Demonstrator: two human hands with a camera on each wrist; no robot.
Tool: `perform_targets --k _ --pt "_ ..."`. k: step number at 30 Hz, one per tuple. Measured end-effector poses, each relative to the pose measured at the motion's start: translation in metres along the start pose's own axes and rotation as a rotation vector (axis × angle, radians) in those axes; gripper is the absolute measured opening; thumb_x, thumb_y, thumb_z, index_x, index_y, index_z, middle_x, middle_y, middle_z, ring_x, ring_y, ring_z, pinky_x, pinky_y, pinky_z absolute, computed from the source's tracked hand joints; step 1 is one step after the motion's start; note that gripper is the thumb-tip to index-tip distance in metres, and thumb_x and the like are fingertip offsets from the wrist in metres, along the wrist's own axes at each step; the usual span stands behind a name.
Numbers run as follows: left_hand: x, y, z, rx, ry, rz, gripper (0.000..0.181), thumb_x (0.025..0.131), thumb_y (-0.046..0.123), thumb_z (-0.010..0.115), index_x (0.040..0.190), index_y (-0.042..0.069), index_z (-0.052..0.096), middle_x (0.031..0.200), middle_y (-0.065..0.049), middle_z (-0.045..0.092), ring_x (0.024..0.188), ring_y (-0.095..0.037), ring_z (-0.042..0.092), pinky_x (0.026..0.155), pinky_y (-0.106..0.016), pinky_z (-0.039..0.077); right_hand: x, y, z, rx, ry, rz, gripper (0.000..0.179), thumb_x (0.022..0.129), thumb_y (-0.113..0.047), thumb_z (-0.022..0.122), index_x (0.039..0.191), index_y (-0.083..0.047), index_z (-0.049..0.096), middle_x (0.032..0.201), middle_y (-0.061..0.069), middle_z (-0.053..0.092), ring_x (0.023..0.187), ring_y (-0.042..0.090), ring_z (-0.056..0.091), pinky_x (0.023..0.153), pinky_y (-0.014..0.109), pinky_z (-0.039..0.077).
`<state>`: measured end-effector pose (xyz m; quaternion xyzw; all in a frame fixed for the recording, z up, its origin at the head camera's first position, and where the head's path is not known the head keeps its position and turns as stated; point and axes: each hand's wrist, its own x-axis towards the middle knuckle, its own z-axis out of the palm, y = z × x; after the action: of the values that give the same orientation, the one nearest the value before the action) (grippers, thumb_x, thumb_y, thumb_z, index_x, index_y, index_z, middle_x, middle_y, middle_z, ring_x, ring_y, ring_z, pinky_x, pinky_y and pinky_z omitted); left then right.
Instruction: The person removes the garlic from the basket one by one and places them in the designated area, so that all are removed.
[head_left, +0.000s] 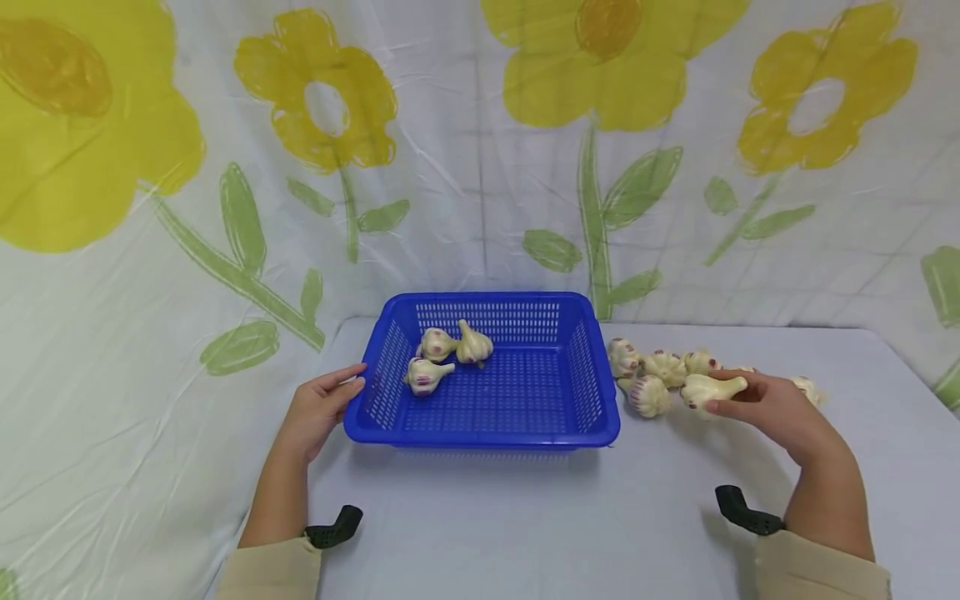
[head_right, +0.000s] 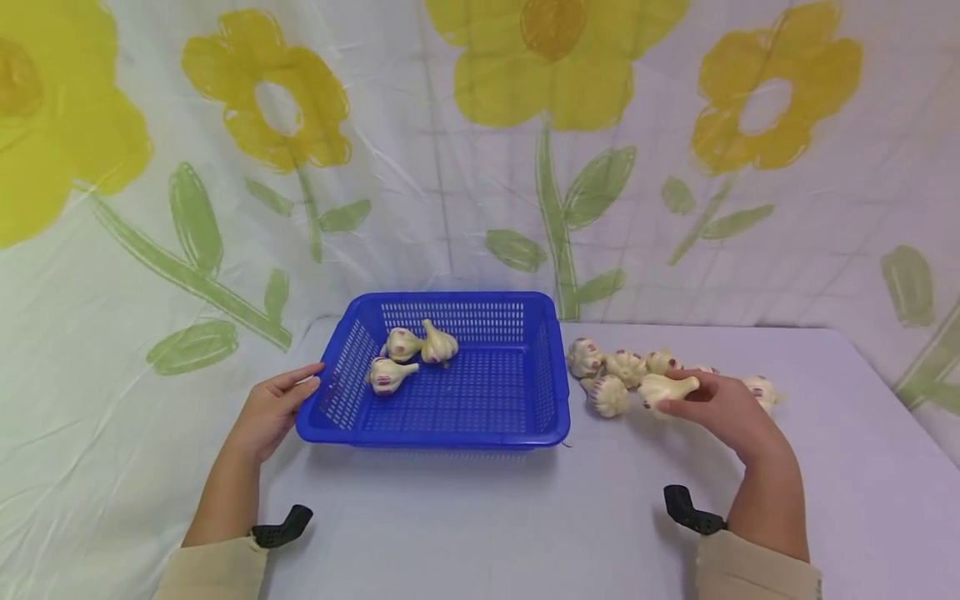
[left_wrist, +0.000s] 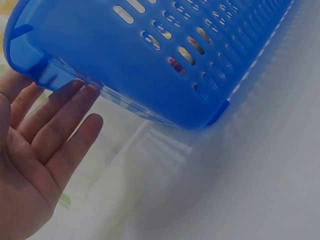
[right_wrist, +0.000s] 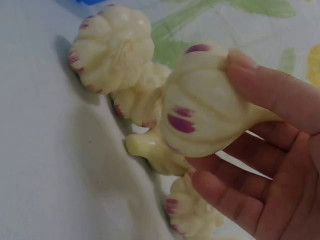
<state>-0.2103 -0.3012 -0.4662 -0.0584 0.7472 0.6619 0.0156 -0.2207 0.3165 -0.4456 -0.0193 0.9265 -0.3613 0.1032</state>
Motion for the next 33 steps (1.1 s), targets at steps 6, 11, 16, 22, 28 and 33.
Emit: perform_targets --k 6,11,16,22,28,33 --pt "0.0 -0.001 0.0 -0.034 -0.003 0.012 0.04 0.093 0.031 0.068 0.13 0.014 0.066 0.094 0.014 0.074 0.081 -0.007 0.071 0.074 -0.022 0.059 0.003 0.005 0.004 -0.037 -0.03 -0.021 0.075 0.084 -0.052 0.073 0.142 -0.01 0.052 0.111 0.01 0.067 0.095 0.014 0.059 0.079 0.032 0.049" --pt "-0.001 -0.002 0.001 -0.07 -0.009 0.022 0.034 0.094 0.027 0.068 0.126 0.016 0.069 0.093 0.013 0.075 0.08 -0.007 0.071 0.072 -0.022 0.059 0.005 0.007 0.007 -0.069 -0.026 -0.013 0.076 0.082 -0.053 0.075 0.139 -0.009 0.054 0.11 0.011 0.066 0.095 0.018 0.058 0.076 0.031 0.048" --pt "-0.002 0.0 0.002 -0.106 -0.018 0.031 0.025 0.095 0.022 0.067 0.119 0.022 0.072 0.092 0.013 0.075 0.08 -0.006 0.071 0.071 -0.022 0.059 0.008 0.005 0.01 -0.111 -0.03 -0.01 0.076 0.081 -0.054 0.075 0.136 -0.007 0.056 0.115 0.017 0.065 0.1 0.025 0.06 0.074 0.033 0.049" --pt "-0.002 0.001 0.002 -0.108 -0.017 0.026 0.028 0.095 0.022 0.067 0.122 0.02 0.071 0.093 0.013 0.075 0.08 -0.006 0.071 0.072 -0.022 0.059 0.01 0.003 0.012 -0.124 -0.035 -0.005 0.077 0.081 -0.053 0.075 0.136 -0.004 0.055 0.133 0.029 0.054 0.112 0.041 0.057 0.079 0.045 0.052" --pt "-0.001 0.0 0.0 -0.091 -0.009 0.028 0.03 0.094 0.025 0.068 0.123 0.018 0.07 0.092 0.012 0.075 0.079 -0.007 0.071 0.071 -0.023 0.059 0.011 0.002 0.012 -0.137 -0.022 -0.015 0.077 0.083 -0.052 0.074 0.137 -0.002 0.054 0.133 0.032 0.052 0.112 0.042 0.056 0.079 0.048 0.051" --pt "0.0 -0.001 -0.001 -0.1 -0.017 0.024 0.026 0.094 0.024 0.068 0.12 0.022 0.072 0.092 0.012 0.075 0.08 -0.007 0.071 0.073 -0.023 0.059 0.01 0.002 0.012 -0.141 -0.002 -0.015 0.076 0.083 -0.052 0.074 0.136 -0.001 0.055 0.125 0.027 0.058 0.106 0.036 0.058 0.075 0.039 0.05"
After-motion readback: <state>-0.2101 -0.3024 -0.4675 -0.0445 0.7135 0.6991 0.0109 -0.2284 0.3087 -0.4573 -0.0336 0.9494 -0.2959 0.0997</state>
